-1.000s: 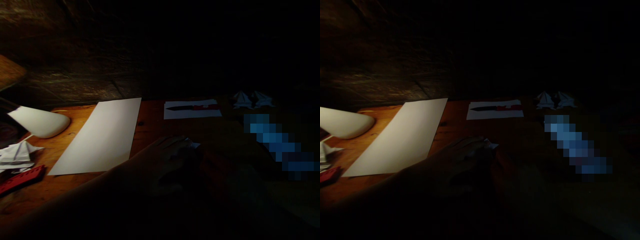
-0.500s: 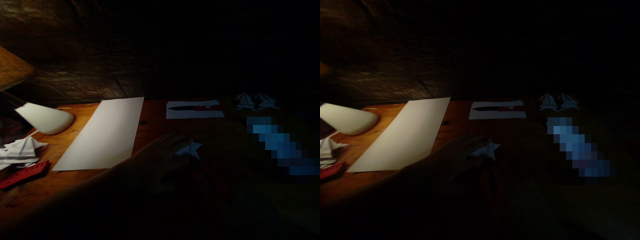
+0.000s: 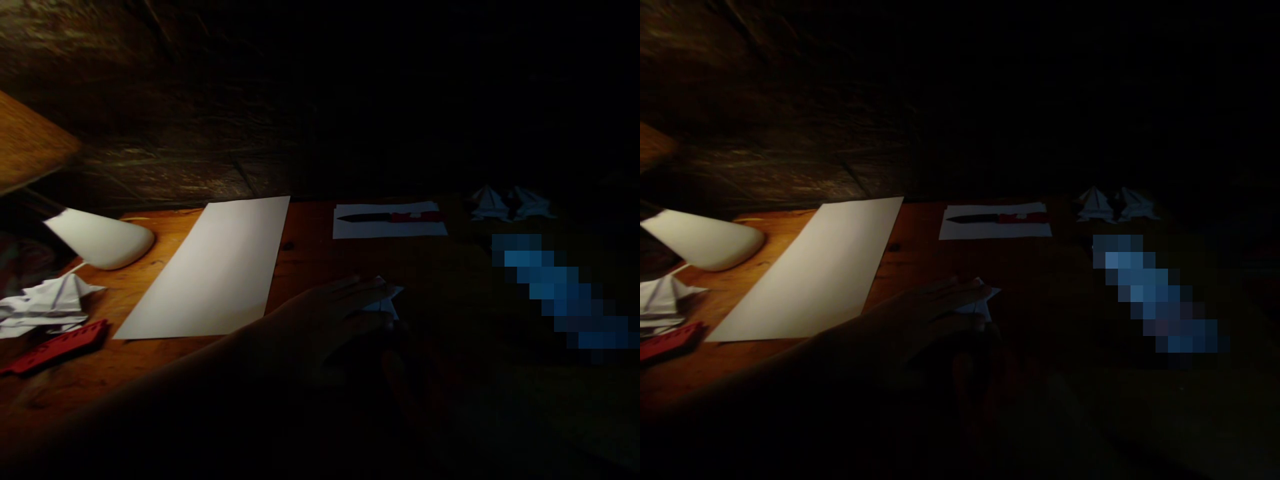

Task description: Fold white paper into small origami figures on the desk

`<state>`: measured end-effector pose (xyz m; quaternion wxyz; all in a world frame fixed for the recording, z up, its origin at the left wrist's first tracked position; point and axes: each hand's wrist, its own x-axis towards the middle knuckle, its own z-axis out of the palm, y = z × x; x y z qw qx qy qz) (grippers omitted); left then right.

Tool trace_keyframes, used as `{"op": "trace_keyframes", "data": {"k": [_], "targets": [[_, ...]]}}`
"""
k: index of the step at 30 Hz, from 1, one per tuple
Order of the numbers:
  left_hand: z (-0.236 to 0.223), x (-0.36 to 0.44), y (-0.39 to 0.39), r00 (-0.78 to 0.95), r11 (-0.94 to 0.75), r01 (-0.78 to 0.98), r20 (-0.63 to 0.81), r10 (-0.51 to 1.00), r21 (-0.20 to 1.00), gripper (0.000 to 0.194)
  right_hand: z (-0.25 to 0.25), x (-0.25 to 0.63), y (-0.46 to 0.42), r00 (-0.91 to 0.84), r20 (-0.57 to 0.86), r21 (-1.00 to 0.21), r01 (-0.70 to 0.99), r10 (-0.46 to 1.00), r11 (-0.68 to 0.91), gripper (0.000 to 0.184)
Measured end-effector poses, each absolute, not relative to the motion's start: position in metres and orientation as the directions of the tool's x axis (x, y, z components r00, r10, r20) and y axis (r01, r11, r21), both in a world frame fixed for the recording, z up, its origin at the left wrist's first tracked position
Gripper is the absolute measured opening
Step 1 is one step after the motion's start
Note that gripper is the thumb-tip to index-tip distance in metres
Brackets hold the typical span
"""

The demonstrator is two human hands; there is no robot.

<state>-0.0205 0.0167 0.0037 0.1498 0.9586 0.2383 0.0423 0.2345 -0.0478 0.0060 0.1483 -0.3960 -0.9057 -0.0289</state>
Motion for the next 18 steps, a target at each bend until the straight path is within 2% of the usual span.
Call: {"op": "trace_keyframes", "data": {"k": [6, 9, 14, 18], "targets": [[0.002, -0.021, 0.017, 0.883, -0.836, 0.421, 0.054, 0.467, 0.353, 0.087, 0.012, 0.233, -0.033, -0.628, 0.342, -0.081, 0.722, 0.699, 0.688, 0.027], [0.000, -0.021, 0.016, 0.881, -0.849, 0.433, 0.060, 0.470, 0.302, 0.080, 0.012, 0.231, -0.021, -0.593, 0.355, -0.077, 0.752, 0.723, 0.654, 0.020], [-0.005, -0.022, 0.014, 0.870, -0.868, 0.441, 0.130, 0.476, 0.228, 0.059, 0.005, 0.229, -0.015, -0.606, 0.364, -0.067, 0.741, 0.708, 0.668, 0.026], [-0.004, -0.022, 0.013, 0.854, -0.856, 0.482, 0.116, 0.506, 0.187, 0.064, 0.000, 0.227, -0.021, -0.604, 0.305, 0.015, 0.776, 0.736, 0.631, 0.030]]}}
